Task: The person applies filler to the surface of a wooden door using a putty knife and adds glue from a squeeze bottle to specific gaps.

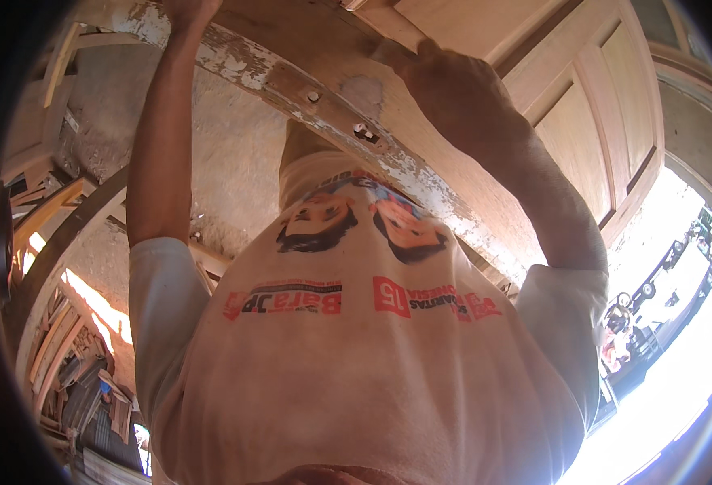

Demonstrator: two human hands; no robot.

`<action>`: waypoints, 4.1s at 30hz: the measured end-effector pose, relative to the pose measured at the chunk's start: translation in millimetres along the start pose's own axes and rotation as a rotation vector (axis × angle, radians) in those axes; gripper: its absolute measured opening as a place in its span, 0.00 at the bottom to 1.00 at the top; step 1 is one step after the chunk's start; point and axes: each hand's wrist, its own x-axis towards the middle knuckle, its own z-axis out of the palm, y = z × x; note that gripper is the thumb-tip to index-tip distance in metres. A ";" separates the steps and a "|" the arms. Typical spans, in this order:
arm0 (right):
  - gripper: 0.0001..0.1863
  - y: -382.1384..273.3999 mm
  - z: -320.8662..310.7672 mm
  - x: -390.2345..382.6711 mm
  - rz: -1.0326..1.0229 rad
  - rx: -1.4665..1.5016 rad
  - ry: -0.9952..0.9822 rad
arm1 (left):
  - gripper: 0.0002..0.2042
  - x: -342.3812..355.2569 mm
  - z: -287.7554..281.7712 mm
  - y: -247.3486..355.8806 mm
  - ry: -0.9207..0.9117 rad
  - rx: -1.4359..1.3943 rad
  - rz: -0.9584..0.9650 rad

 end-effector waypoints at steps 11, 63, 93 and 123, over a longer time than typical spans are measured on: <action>0.11 -0.1 -15.2 -12.1 0.071 0.190 -0.062 | 0.19 -2.3 2.7 -3.9 0.032 0.018 -0.011; 0.11 -151.5 55.4 63.0 1.514 1.564 1.236 | 0.18 76.8 44.7 32.4 -0.726 -0.708 0.234; 0.15 -129.4 35.9 149.4 2.226 1.072 1.624 | 0.15 82.3 150.2 179.7 -1.356 -0.897 0.548; 0.12 -116.5 25.6 141.4 2.208 1.173 1.490 | 0.16 80.0 149.3 189.1 -1.411 -0.858 0.459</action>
